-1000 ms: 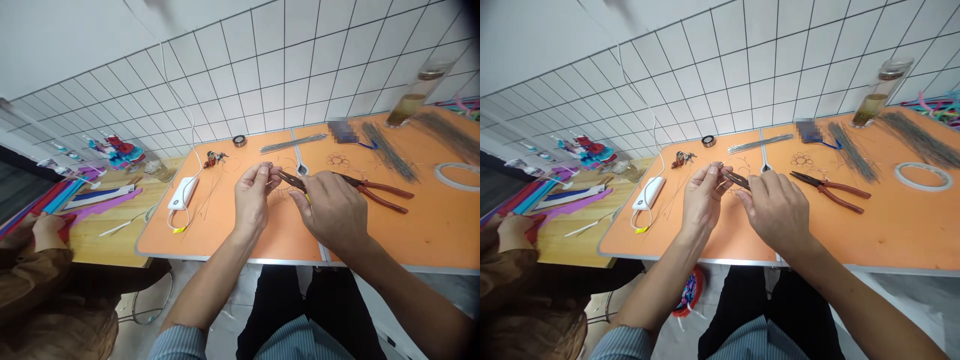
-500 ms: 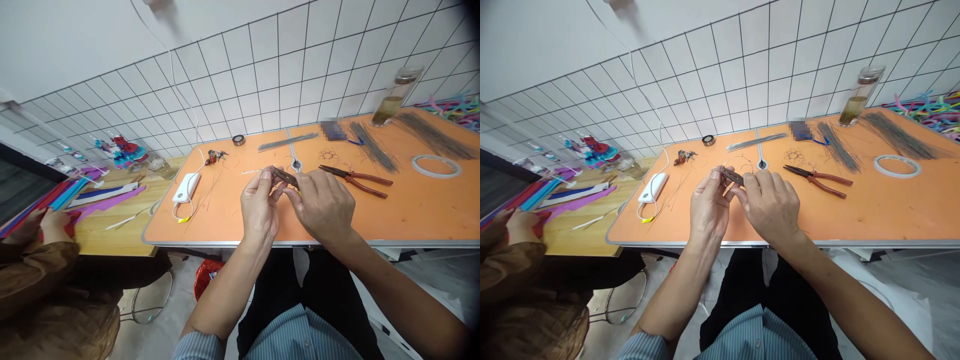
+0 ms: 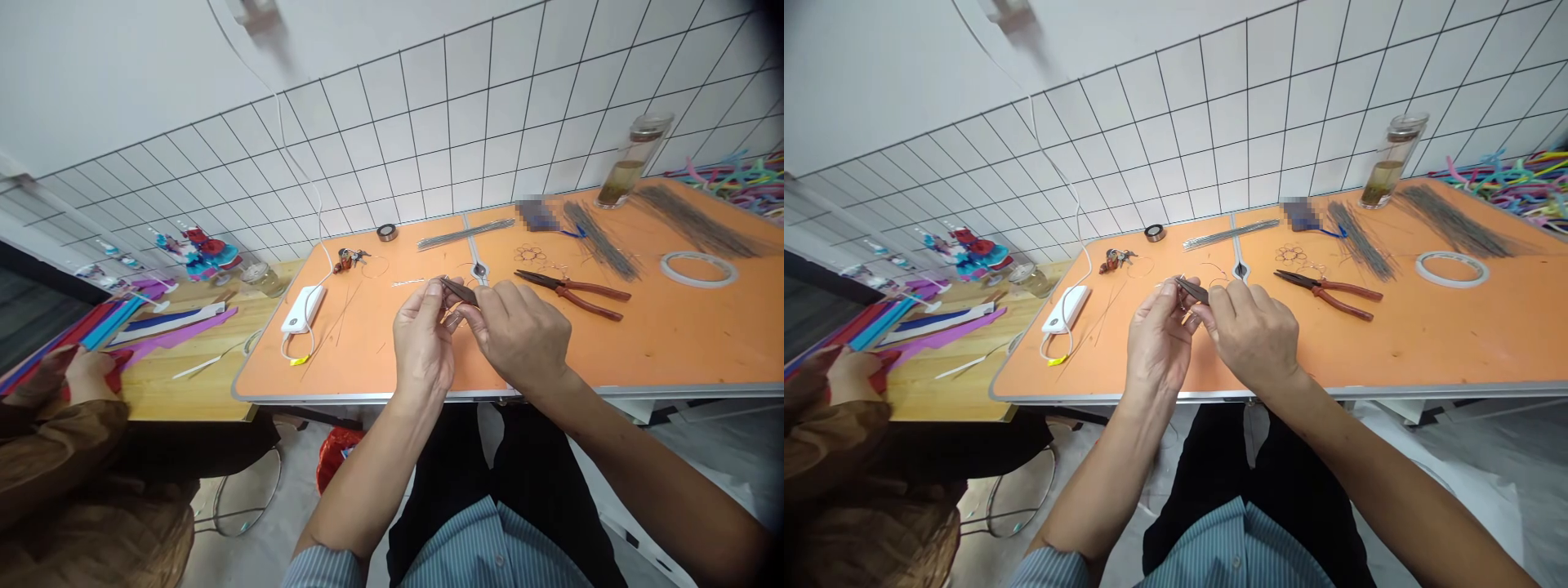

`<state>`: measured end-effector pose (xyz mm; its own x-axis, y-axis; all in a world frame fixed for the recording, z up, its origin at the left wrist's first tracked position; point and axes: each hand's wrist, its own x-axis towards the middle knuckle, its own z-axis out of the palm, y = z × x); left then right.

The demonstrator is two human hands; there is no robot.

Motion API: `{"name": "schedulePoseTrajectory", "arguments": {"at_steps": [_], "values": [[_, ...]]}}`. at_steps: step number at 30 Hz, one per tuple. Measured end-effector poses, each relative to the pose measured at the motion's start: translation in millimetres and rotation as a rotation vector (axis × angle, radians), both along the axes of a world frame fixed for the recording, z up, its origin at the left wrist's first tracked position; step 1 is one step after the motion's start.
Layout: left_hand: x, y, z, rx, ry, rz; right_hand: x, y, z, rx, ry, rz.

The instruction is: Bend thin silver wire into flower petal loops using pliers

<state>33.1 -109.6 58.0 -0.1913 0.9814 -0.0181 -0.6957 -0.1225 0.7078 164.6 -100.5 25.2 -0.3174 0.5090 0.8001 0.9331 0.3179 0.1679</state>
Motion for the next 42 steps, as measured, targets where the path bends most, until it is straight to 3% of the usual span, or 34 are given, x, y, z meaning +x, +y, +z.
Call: {"name": "schedulePoseTrajectory", "arguments": {"at_steps": [7, 17, 33, 42], "values": [[-6.0, 8.0, -5.3, -0.023, 0.098, -0.081, 2.8, 8.8, -3.4, 0.156, -0.015, 0.014], [-0.5, 16.9, -18.3, 0.055, 0.148, -0.047, 3.3, 11.5, -5.1, 0.068, 0.035, 0.040], [3.9, 25.9, -25.6, 0.133, 0.294, 0.026, -0.9, 12.0, -0.3, -0.549, 0.473, 0.173], [-9.5, 31.6, -25.0, 0.216, 0.503, -0.010, 5.0, 11.9, 5.0, -0.642, 0.614, 0.258]]}}
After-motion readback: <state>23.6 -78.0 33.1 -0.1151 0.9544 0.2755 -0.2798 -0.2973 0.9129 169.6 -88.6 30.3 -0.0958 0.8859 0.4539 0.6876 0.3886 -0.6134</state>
